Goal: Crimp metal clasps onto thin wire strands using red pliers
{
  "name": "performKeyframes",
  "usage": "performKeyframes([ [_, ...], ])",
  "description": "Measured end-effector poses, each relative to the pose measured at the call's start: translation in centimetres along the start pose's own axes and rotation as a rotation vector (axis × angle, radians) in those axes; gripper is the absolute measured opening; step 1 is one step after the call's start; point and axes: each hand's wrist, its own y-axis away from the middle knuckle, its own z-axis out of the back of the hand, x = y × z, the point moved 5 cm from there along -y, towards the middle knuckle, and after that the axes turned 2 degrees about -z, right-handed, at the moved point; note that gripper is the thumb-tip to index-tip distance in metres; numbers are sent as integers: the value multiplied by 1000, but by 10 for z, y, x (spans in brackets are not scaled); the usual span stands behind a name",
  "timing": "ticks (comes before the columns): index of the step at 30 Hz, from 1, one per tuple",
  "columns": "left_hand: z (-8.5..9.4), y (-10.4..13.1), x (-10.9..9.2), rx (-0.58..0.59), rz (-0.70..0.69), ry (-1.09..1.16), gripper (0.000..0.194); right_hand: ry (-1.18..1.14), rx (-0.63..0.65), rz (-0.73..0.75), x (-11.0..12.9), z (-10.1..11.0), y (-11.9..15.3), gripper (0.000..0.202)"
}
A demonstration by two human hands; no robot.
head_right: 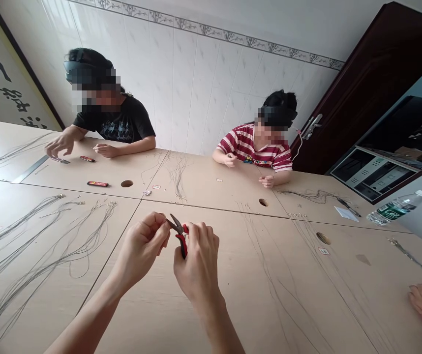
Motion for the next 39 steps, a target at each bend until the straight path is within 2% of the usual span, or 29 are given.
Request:
performKeyframes([
  [8,-3,0,0,28,3,34,20,-12,-21,-6,0,-1,0,36],
  [12,0,0,2,18,30,55,21,-52,-84,8,-3,4,-1,38],
  [16,4,-3,4,-2,52,72,21,-73,-127,20,-3,11,-1,30],
  [21,3,-3,4,3,62,65,19,-109,-80,-2,-1,12,-1,12],
  [29,0,-3,6,15,51,116,23,-23,37,-43,-4,4,0,22],
  [39,7,-6,4,-23,61,58,22,-19,10,-49,-2,5,1,21],
])
